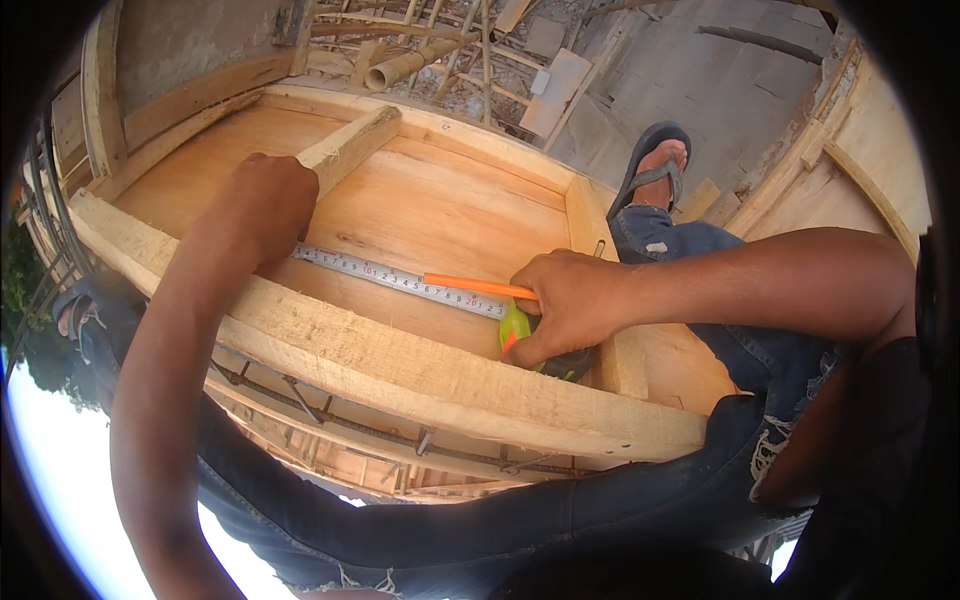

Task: The person measures a wooden frame with a tape measure and marks measurements with a pencil. The person repeatedly extends the tape measure, aligns it along the wood, and makes pencil marks at measured intervals.

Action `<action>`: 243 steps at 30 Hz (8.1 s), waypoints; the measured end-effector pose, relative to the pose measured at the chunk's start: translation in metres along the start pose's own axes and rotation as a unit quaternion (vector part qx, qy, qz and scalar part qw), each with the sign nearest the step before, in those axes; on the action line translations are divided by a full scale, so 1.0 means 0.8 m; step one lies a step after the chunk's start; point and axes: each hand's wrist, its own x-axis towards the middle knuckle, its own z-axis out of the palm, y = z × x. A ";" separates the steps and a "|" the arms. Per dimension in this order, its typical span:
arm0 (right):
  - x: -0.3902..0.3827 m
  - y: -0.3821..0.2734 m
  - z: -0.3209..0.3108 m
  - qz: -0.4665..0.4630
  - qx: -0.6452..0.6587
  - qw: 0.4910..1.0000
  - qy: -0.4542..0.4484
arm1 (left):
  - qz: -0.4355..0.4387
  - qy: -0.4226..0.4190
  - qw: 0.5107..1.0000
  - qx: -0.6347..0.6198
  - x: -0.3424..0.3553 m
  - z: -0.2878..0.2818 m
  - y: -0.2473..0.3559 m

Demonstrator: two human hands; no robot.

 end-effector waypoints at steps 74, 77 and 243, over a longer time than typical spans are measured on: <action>0.020 0.018 0.002 -0.011 -0.053 0.998 -0.039 | 0.246 0.054 0.959 -0.134 -0.092 -0.047 0.253; 0.024 0.016 -0.003 0.003 -0.046 0.998 -0.040 | 0.248 0.069 0.957 -0.135 -0.092 -0.047 0.252; 0.128 -0.127 -0.083 -0.374 -0.023 0.926 0.037 | 0.260 0.034 0.951 -0.163 -0.087 -0.043 0.252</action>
